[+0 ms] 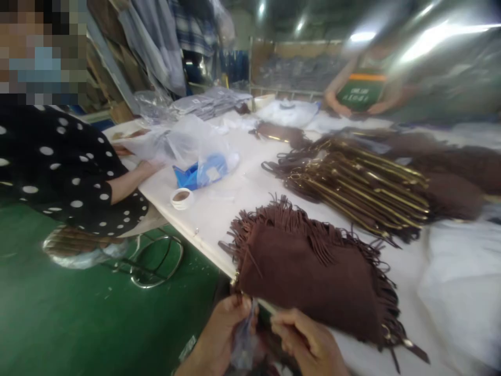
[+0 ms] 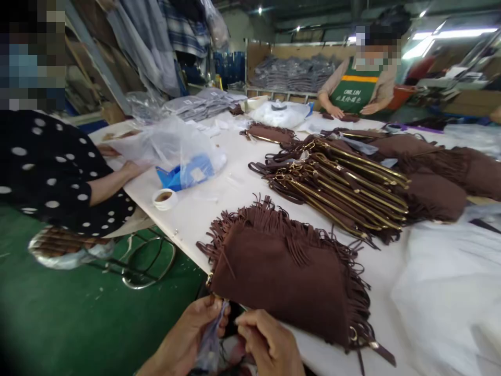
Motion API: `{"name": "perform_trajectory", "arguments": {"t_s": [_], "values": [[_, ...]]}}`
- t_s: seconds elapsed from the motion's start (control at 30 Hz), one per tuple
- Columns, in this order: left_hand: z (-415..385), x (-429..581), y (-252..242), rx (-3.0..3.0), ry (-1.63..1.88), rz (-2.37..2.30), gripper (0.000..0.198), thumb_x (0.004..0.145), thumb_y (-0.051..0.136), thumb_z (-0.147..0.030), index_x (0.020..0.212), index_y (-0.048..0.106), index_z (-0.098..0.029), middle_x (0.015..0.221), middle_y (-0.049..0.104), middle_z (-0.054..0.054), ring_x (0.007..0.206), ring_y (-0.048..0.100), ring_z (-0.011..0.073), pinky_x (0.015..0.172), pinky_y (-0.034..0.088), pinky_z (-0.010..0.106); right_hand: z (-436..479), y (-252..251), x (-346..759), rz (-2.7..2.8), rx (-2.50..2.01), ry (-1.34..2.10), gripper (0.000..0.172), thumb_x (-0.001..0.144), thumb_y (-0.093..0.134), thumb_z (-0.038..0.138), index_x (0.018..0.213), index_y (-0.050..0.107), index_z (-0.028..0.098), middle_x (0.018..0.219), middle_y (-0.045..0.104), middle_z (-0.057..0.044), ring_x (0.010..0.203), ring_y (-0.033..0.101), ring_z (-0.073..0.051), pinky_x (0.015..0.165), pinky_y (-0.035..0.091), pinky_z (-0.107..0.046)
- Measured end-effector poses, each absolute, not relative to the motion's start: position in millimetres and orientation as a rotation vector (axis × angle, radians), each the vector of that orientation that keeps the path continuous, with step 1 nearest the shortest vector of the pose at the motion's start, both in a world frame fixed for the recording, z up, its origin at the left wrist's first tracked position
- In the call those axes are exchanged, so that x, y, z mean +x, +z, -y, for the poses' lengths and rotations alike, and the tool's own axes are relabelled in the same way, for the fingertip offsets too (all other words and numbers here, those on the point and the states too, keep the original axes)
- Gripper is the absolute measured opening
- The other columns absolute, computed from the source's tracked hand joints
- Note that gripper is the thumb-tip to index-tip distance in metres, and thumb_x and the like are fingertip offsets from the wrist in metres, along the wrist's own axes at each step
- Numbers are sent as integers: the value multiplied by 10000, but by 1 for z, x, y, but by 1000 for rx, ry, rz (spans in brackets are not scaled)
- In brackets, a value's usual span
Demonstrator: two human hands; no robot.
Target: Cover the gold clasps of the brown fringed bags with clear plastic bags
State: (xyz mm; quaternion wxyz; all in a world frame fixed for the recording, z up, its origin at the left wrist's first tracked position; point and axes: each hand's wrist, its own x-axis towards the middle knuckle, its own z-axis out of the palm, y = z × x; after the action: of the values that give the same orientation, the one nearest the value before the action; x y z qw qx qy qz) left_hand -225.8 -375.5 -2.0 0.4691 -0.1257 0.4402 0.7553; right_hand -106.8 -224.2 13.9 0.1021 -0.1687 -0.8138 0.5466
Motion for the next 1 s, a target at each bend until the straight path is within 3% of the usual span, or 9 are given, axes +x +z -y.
{"name": "perform_trajectory", "arguments": {"t_s": [0.37,0.57,0.83,1.0], "values": [[379,-231,0,-307,1880,-1150,315,724,833,-328,815,648,-90,657,605,36,528,489,83,529,390,203,245,-3,-139,2683,-265,1198,286,1002,372,232,1076,646,275,846,664,-8,732,674,-140,656,512,-194],[378,-230,-17,-219,1936,-1237,386,649,879,-352,826,652,-95,772,659,73,672,581,143,635,442,234,246,-3,-144,2649,-227,1184,260,1002,385,210,1043,637,259,847,677,-4,745,683,-122,689,515,-173],[381,-233,-28,-107,1886,-1335,411,613,877,-434,733,629,-129,646,634,30,569,554,135,550,429,225,256,-4,-144,2706,-345,1040,284,1010,344,241,1045,624,277,834,670,-1,704,688,-145,652,507,-201],[381,-233,-23,-85,1868,-1356,365,611,870,-393,736,645,-135,672,664,38,594,575,149,577,456,242,255,6,-148,2836,-338,835,243,937,383,134,992,581,263,804,666,12,629,682,-147,538,435,-219]]}}
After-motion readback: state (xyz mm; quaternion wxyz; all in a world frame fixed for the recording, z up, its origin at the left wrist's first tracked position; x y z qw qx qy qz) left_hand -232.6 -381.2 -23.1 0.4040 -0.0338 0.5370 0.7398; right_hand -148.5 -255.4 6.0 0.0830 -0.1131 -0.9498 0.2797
